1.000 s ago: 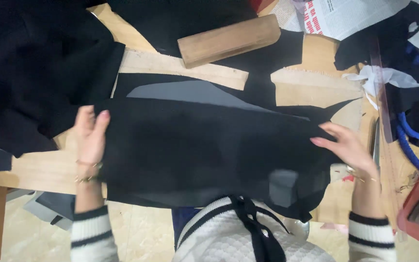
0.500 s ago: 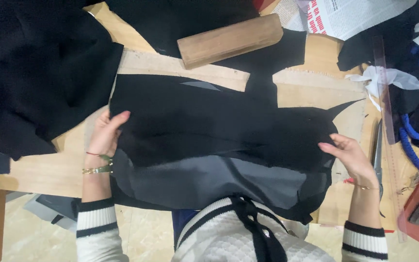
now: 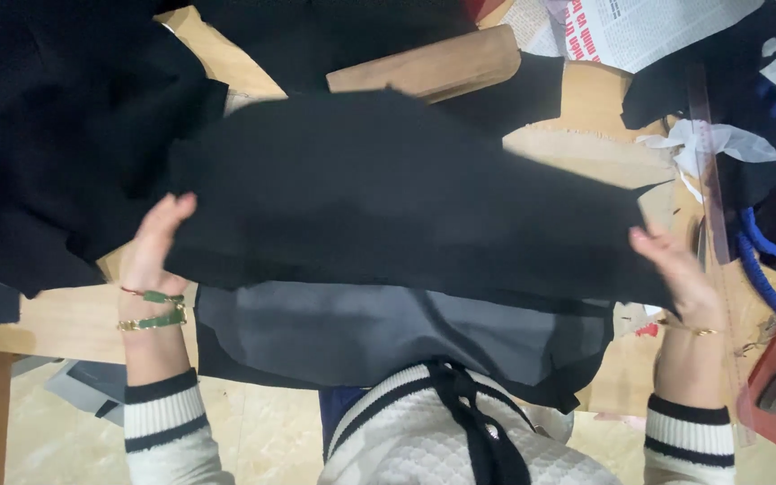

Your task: The person lays a piece of black fabric on a wooden table and smooths it out. They then use a pair of scissors to cut the fabric along a curved edge, guided by a wooden block placed on top of the material.

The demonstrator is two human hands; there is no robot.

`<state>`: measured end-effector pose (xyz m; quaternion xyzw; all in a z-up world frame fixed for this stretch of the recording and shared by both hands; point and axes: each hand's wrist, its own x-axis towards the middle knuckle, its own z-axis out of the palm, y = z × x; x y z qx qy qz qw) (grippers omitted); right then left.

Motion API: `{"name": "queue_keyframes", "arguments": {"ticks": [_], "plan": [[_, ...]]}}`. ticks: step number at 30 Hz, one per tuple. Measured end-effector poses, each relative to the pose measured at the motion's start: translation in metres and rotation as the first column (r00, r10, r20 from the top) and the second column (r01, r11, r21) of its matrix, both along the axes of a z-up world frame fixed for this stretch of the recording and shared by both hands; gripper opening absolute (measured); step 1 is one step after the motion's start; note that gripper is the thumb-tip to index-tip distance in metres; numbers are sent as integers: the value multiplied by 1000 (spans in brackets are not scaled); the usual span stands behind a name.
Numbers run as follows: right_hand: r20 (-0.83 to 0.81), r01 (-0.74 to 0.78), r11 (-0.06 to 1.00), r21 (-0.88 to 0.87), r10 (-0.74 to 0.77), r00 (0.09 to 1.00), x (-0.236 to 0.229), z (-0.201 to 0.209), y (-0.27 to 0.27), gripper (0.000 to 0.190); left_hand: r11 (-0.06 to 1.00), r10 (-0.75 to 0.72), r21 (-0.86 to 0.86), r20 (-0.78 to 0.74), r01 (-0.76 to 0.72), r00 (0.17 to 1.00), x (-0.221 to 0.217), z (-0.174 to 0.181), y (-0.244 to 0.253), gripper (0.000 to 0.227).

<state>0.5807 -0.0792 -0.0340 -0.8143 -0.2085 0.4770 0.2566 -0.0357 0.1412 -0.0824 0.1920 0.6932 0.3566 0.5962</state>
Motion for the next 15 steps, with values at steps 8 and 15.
{"name": "queue_keyframes", "arguments": {"ticks": [8, 15], "plan": [[162, -33, 997, 66, 22, 987, -16, -72, -21, 16, 816, -476, 138, -388, 561, 789, -8, -56, -28, 32], [114, 23, 970, 243, -52, 992, -6, -92, -42, 38, 805, -412, 54, -665, 590, 623, -30, -104, -24, 14]]}}
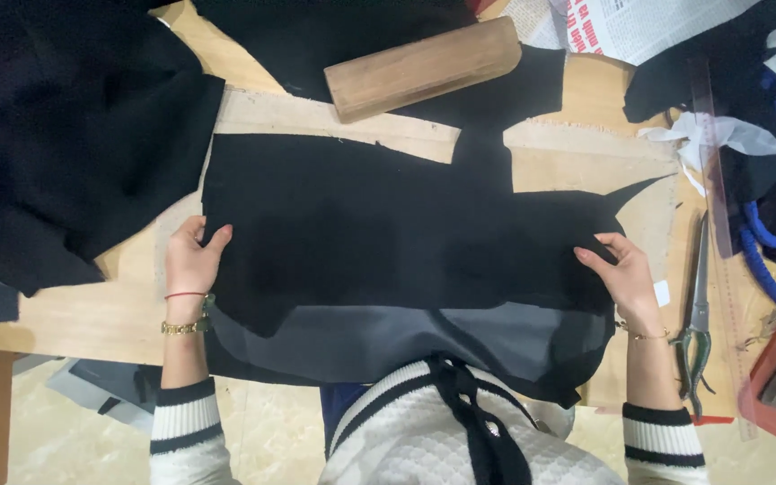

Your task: The person lays a piece of black fabric on a wooden table and smooths it out. They then use a pair of scissors to cut the fabric along a curved edge, guided by a wooden block placed on top of the material.

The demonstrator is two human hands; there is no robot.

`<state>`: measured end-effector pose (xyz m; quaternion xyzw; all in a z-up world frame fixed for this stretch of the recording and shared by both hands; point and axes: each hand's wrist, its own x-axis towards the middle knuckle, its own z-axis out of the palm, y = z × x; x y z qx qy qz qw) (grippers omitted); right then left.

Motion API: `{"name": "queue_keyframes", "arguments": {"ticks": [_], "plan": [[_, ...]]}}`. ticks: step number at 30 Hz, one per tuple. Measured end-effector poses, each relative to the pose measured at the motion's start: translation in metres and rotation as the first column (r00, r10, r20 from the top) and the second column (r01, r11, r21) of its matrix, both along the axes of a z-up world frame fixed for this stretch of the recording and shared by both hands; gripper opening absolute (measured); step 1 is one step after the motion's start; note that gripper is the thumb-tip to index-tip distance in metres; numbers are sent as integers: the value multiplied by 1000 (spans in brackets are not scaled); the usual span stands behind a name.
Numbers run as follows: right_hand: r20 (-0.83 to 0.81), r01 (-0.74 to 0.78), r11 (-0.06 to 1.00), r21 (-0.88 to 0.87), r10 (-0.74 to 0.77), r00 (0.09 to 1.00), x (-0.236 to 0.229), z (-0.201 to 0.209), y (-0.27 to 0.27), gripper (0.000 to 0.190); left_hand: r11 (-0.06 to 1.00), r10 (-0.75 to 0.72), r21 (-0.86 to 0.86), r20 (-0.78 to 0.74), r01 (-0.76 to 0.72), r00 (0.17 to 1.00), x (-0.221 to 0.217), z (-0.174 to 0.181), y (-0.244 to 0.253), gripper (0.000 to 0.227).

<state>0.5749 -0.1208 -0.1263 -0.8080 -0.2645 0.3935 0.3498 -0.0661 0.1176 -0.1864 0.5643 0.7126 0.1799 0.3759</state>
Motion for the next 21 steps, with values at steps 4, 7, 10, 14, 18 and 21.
{"name": "queue_keyframes", "arguments": {"ticks": [4, 7, 10, 14, 18, 21], "plan": [[4, 13, 1000, -7, -13, 1000, -18, 22, 0, 38, 1000, -1, 8, -5, 1, 1000, 1, 11, 1, 16], [-10, 15, 999, -35, -15, 1000, -32, 33, 0, 37, 1000, 28, 0, 108, -29, 994, -2, 18, 0, 17], [-15, 3, 998, -67, -4, 1000, -26, 26, -7, 37, 1000, 29, 3, 108, -29, 994, -11, 8, 1, 19], [-46, 27, 999, -41, -29, 998, -21, 20, -12, 33, 998, 52, 15, 127, -55, 991, -6, 13, 0, 20], [-16, 29, 999, -32, -30, 999, -33, 35, -2, 31, 995, 18, 96, 56, -23, 998, -2, 6, 6, 20], [-9, 47, 999, -9, -47, 999, -31, 32, -2, 31, 993, -10, 120, 56, 3, 998, 9, 22, 2, 20]]}}
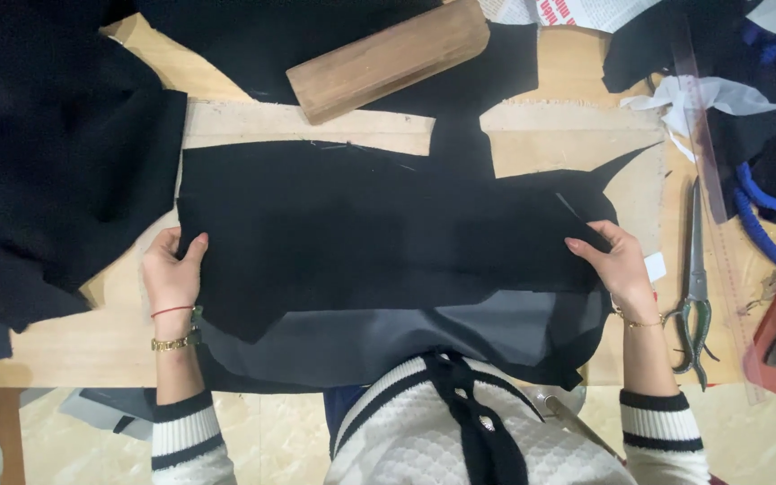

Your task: The person lays a piece of black fabric on a wooden table and smooths it out. They then use a pair of scissors to cut the fabric along a curved edge, guided by a wooden block placed on top of the material.

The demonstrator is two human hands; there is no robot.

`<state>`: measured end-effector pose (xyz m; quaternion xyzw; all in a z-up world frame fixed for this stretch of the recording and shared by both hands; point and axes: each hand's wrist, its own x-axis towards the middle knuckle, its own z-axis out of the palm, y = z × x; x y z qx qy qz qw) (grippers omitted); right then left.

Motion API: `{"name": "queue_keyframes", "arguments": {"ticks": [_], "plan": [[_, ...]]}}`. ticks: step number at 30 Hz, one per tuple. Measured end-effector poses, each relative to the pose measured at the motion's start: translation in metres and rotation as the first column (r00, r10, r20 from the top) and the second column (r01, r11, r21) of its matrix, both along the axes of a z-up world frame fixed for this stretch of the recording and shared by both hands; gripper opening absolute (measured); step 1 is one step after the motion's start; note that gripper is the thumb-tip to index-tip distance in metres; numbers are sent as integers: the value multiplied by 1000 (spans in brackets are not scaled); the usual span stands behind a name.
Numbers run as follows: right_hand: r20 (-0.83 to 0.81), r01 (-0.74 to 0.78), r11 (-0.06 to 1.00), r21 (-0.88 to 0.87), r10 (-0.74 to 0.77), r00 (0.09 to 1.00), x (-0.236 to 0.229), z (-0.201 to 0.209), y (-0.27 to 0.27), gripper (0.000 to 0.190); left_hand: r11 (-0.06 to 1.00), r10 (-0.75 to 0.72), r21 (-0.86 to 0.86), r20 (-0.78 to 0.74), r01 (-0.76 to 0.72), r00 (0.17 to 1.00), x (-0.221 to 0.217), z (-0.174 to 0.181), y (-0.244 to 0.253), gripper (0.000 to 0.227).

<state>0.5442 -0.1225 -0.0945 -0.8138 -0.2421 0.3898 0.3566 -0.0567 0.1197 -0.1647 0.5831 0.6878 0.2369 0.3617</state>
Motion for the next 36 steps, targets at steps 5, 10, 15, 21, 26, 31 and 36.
{"name": "queue_keyframes", "arguments": {"ticks": [5, 10, 15, 21, 26, 31, 36], "plan": [[94, -42, 998, -39, 45, 995, 13, -10, -3, 34, 999, -22, 38, 10, 22, 1000, -8, -10, -1, 18], [194, -60, 996, -73, 73, 978, 15, -18, -7, 38, 998, -52, 40, -34, 54, 998, -28, -32, -1, 18], [271, -76, 992, -100, 101, 957, 16, -24, -12, 26, 994, -100, 24, -200, 107, 975, -26, -27, -3, 30], [270, -75, 991, -114, 104, 957, 14, -13, -10, 20, 988, -155, -21, -234, 154, 960, -8, -1, -2, 61], [257, -64, 991, -114, 92, 962, 14, -9, -12, 19, 987, -138, -105, -194, 119, 971, -8, 2, -3, 49], [294, -56, 991, -121, 90, 952, 7, -5, -6, 23, 992, -125, -50, -200, 117, 972, -5, 4, -1, 63], [308, -66, 994, -87, 90, 947, 4, -4, -5, 24, 991, -126, 23, -191, 133, 974, -30, -29, -1, 34]]}}
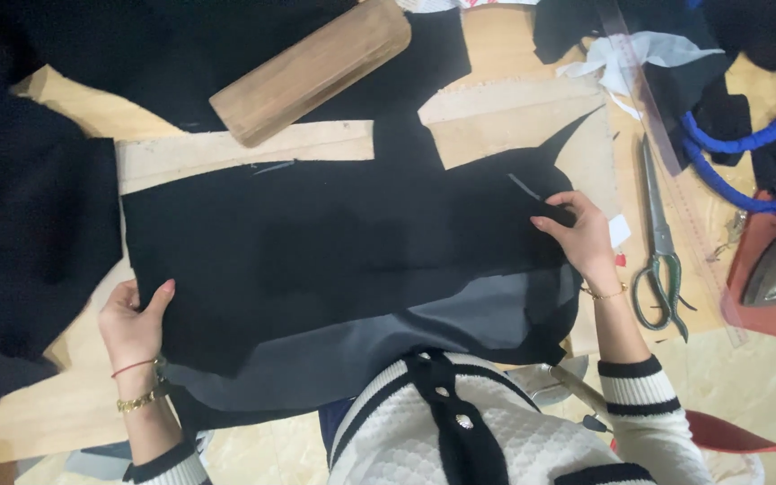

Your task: The person lays a piece of black fabric on a wooden table and smooths it out. They then use a pair of scissors to cut the fabric along a curved edge, guided by a wooden block placed on top of the material.

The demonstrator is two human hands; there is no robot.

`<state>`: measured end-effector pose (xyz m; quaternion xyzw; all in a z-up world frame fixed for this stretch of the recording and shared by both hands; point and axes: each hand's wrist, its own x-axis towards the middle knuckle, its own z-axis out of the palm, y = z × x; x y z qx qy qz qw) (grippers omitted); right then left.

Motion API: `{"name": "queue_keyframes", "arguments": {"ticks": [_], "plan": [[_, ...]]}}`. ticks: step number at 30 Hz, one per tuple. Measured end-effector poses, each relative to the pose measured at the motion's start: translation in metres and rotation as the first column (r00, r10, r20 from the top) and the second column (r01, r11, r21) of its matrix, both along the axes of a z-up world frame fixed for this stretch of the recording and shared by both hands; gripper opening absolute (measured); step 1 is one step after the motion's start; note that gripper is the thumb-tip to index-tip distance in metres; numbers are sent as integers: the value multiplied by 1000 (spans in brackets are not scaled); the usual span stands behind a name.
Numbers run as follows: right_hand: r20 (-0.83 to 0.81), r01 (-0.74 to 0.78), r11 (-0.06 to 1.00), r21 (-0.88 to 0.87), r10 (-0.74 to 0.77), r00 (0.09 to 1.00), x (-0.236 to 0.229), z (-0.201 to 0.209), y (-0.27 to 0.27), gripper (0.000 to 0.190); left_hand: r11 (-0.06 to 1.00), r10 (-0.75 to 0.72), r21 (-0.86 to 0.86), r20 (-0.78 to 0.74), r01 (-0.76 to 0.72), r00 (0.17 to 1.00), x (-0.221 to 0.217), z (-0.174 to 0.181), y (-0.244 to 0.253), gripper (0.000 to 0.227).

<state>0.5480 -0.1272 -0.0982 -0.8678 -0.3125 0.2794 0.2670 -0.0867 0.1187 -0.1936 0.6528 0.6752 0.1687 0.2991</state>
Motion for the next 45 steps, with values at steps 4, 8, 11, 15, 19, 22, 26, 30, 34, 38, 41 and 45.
{"name": "queue_keyframes", "arguments": {"ticks": [4, 8, 11, 15, 19, 22, 26, 30, 34, 38, 41, 45], "plan": [[24, -9, 999, -38, 10, 1000, -9, 7, 0, 30, 999, 37, 23, -87, -35, 996, 1, 2, -4, 46], [360, -237, 969, 72, 196, 912, -35, 29, 1, 41, 984, 168, -76, 117, -160, 979, 20, 36, -18, 53], [484, -606, 787, 115, 488, 726, -72, 33, 4, 42, 969, 198, -192, 242, -153, 950, 36, 70, -38, 67], [539, -870, 492, 16, 729, 422, -130, 6, -10, 41, 901, 283, -426, 426, -86, 859, 43, 107, -62, 80], [587, -882, 470, -39, 725, 361, -140, -4, -1, 59, 745, 349, -645, 158, -171, 924, 55, 142, -75, 57], [667, -888, 459, -22, 668, 329, -149, -3, 10, 51, 785, 243, -619, 289, -13, 926, 37, 122, -86, 62], [705, -899, 411, 153, 592, 391, -157, 7, 26, 28, 845, 432, -519, 521, -129, 736, 50, 138, -85, 12], [573, -853, 399, 336, 632, 521, -150, -3, 25, 12, 766, 569, -614, 506, -193, 648, 71, 170, -78, 42], [494, -838, 411, 360, 678, 545, -151, 1, 24, 14, 791, 542, -587, 538, -176, 646, 55, 145, -81, 37], [490, -850, 405, 337, 696, 525, -151, -3, 22, 13, 736, 588, -640, 446, -219, 674, 76, 174, -78, 40], [477, -851, 404, 337, 706, 524, -151, -6, 22, 14, 692, 608, -669, 337, -272, 719, 91, 191, -73, 50], [408, -830, 449, 332, 725, 555, -149, -6, 22, 16, 813, 527, -545, 537, -206, 659, 38, 101, -86, 27]]}}
